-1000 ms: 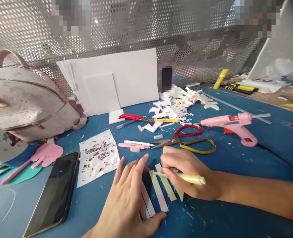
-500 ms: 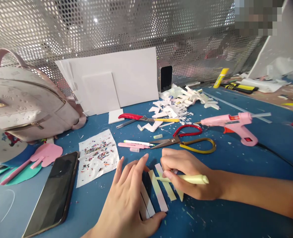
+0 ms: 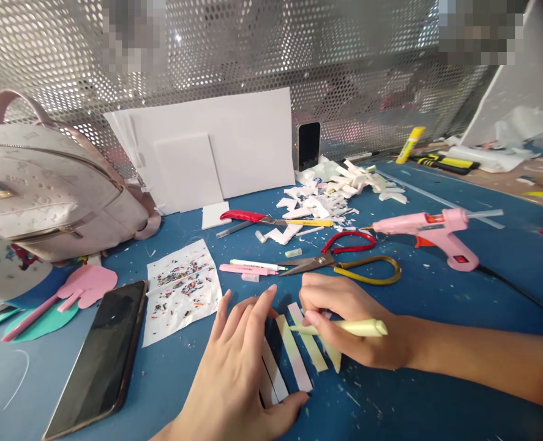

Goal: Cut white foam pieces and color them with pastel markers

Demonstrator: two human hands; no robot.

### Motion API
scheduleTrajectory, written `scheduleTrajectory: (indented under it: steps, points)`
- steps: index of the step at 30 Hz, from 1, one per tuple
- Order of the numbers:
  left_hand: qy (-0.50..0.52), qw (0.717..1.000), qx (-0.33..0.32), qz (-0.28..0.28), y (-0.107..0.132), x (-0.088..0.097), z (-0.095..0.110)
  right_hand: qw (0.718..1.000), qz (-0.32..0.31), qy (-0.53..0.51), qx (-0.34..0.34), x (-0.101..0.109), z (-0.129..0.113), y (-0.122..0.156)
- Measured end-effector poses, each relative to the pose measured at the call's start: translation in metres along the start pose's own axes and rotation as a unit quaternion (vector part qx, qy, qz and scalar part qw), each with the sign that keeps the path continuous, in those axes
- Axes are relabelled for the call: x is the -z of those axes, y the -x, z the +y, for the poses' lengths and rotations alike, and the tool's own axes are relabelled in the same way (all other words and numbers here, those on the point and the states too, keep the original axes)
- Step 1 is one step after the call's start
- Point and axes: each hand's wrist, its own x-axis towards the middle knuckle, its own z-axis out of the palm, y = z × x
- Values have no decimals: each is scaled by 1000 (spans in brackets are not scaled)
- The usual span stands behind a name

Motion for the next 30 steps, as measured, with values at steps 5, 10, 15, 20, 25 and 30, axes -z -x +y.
scheduleTrajectory:
  steps: [5, 10, 15, 20, 25, 30]
  points:
    - [-1, 1000, 2, -3, 0, 1, 0, 1000, 3, -5, -8, 0, -1, 0]
    - [-13, 1000, 11, 0, -1, -1, -1, 999, 29, -28, -19, 0, -1, 1]
    - [-67, 997, -26, 4, 3, 3, -7, 979, 129, -152, -51, 6, 3, 1]
    - [-119, 992, -2, 26, 21, 9, -11, 973, 154, -167, -31, 26, 7, 4]
    - [-84, 995, 54, 23, 31, 6, -19, 998, 37, -40, 32, 28, 13, 10]
    - [-61, 996, 55, 16, 29, 4, -28, 995, 3, 49, 91, 9, 19, 20]
